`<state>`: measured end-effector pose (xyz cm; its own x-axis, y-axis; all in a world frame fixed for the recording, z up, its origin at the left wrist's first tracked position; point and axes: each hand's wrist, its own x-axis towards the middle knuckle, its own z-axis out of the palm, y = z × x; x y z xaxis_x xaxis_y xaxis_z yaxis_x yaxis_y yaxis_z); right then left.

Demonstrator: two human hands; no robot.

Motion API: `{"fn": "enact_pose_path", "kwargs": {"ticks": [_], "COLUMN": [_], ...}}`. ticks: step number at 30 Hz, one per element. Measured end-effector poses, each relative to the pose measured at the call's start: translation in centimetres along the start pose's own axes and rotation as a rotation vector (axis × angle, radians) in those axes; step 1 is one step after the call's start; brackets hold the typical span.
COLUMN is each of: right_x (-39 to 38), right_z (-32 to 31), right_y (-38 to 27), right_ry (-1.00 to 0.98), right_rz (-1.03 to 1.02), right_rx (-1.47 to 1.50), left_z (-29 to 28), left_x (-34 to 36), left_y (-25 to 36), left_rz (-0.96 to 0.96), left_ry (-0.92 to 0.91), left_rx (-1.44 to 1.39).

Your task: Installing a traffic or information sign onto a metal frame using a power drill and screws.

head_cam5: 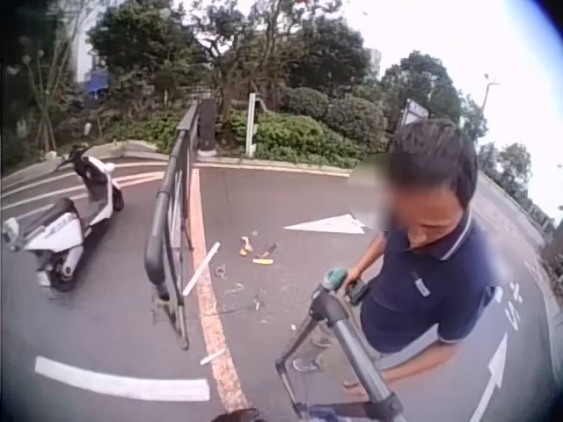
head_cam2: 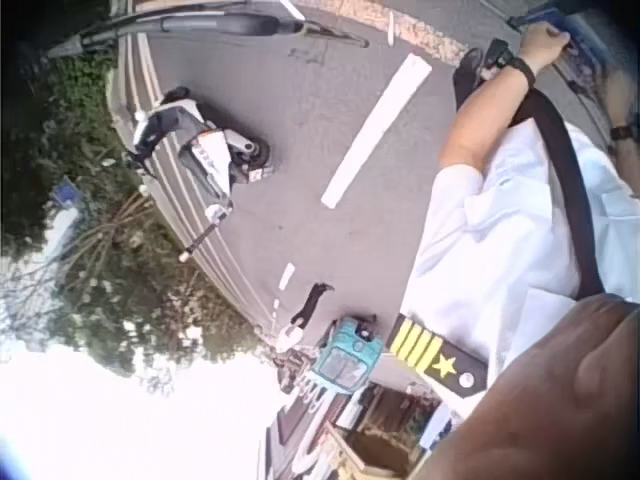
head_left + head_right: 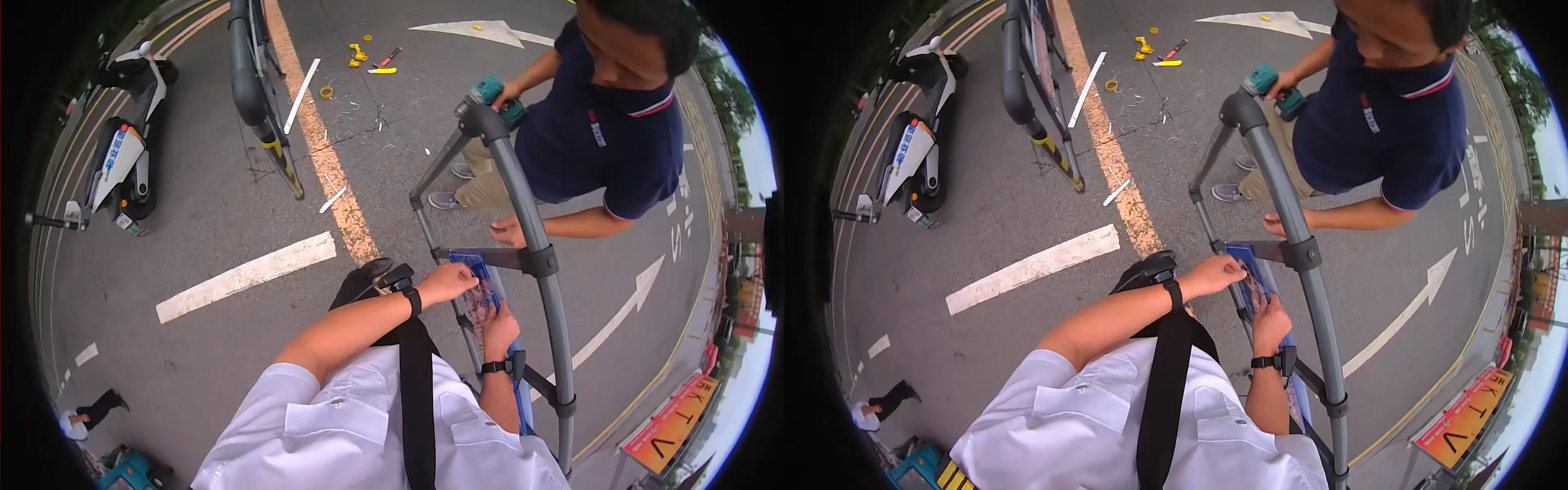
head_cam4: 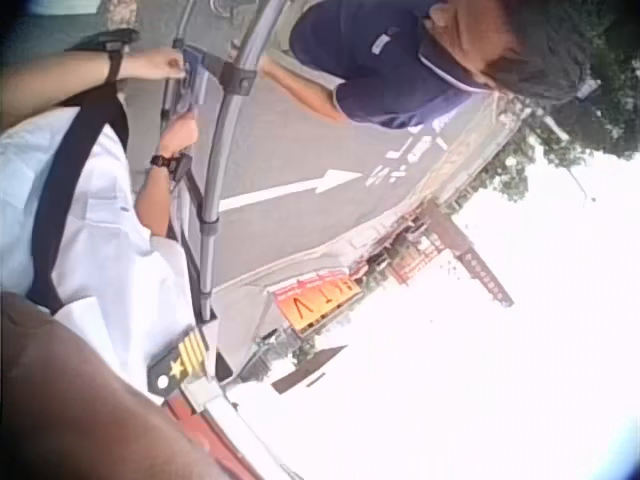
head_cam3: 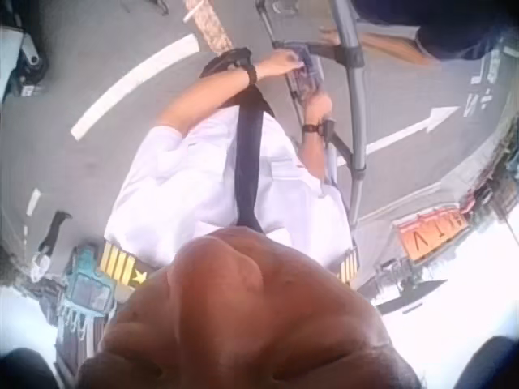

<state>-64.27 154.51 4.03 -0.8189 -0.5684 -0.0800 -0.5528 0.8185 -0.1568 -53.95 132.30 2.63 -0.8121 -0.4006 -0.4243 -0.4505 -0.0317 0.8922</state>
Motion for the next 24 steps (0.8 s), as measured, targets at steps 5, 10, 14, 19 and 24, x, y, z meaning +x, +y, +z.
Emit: {"fn": "enact_pose_path", "kwargs": {"ticks": [5, 10, 14, 19, 24], "right_x": [-0.7, -1.7, 0.5, 1.0, 1.8], "right_z": [-1.4, 0.4, 5.0, 7.2, 3.5], "right_y": [-0.4, -3.2, -3.7, -4.5, -6.4], "right_ry": [0.089, 0.041, 0.410, 0.412, 0.332], "right_rz": [0.076, 0.258, 0.233, 0.431, 0.542], "right_rx": [0.159, 0.135, 0.149, -0.101, -0.215], "left_z": [0.2, -1.2, -3.0, -1.8, -2.7], "left_x": [3.6, 6.8, 7.7, 9.9, 20.9], "left_y": [1.9, -1.3, -0.8, 0.1, -4.4], "left_rz": [-0.131, -0.229, -0.266, -0.204, -0.263], "left_ry": [-0.277, -0.300, -0.369, -0.522, -0.611], "left_rx": [-0.154, -0.246, -0.152, -0.048, -0.122]}}
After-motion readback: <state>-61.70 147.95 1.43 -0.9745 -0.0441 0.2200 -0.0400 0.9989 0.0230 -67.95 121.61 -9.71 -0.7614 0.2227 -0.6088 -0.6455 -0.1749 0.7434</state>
